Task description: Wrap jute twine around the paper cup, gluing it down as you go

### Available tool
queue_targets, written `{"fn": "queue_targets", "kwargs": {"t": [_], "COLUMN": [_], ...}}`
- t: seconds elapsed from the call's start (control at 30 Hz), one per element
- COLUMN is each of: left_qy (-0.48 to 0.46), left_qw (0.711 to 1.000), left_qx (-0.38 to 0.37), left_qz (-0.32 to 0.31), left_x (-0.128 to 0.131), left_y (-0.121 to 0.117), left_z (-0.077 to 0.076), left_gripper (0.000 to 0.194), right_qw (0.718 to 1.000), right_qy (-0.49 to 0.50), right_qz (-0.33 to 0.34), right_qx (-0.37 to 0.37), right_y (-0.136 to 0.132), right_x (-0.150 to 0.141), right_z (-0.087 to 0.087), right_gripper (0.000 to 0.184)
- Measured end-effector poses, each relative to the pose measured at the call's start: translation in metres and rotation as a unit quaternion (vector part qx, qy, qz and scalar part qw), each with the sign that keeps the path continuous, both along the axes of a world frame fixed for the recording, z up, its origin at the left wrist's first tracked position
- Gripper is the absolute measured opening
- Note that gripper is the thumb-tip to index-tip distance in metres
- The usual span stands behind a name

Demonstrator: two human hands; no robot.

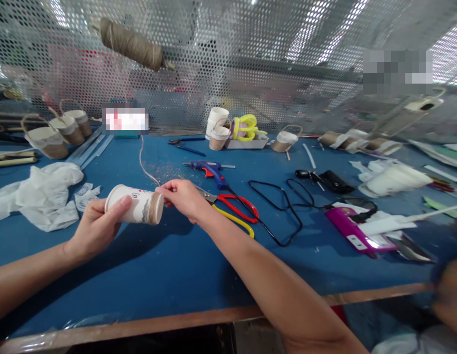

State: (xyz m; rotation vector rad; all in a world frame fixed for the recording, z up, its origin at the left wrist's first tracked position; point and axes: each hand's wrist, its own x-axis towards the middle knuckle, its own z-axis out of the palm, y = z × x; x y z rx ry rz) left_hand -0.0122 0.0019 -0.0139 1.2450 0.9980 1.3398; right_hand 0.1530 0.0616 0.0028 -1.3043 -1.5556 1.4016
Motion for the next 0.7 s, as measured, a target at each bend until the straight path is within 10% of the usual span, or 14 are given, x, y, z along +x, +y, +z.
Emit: {"fn": "queue_targets", "kwargs": {"t": [0.17, 0.3, 0.7], "left_qy": [-0.002, 0.007, 0.11], "left_qw": [1.0, 0.999, 0.992], "left_qx": [-0.009, -0.027, 0.022], "left_qz": [0.027, 0.042, 0.065], "left_x": [-0.001, -0.001, 0.0], "left_y": [0.006, 0.01, 0.005], "left_z": [0.0, -0.002, 0.005], "left_gripper": [0.031, 0.033, 0.026], "right_qw": [0.994, 0.992, 0.996], "right_qy": [-0.053, -0.077, -0.041], "right_qz": [-0.046, 0.076, 0.057], "right_qx": [0.082, 0.062, 0.052], "right_y": [-0.001, -0.019, -0.04], "right_x": [0.011, 0.01, 0.002], "right_z": [0.021, 0.038, 0.02], "right_gripper": [0.019, 0.022, 0.015]}}
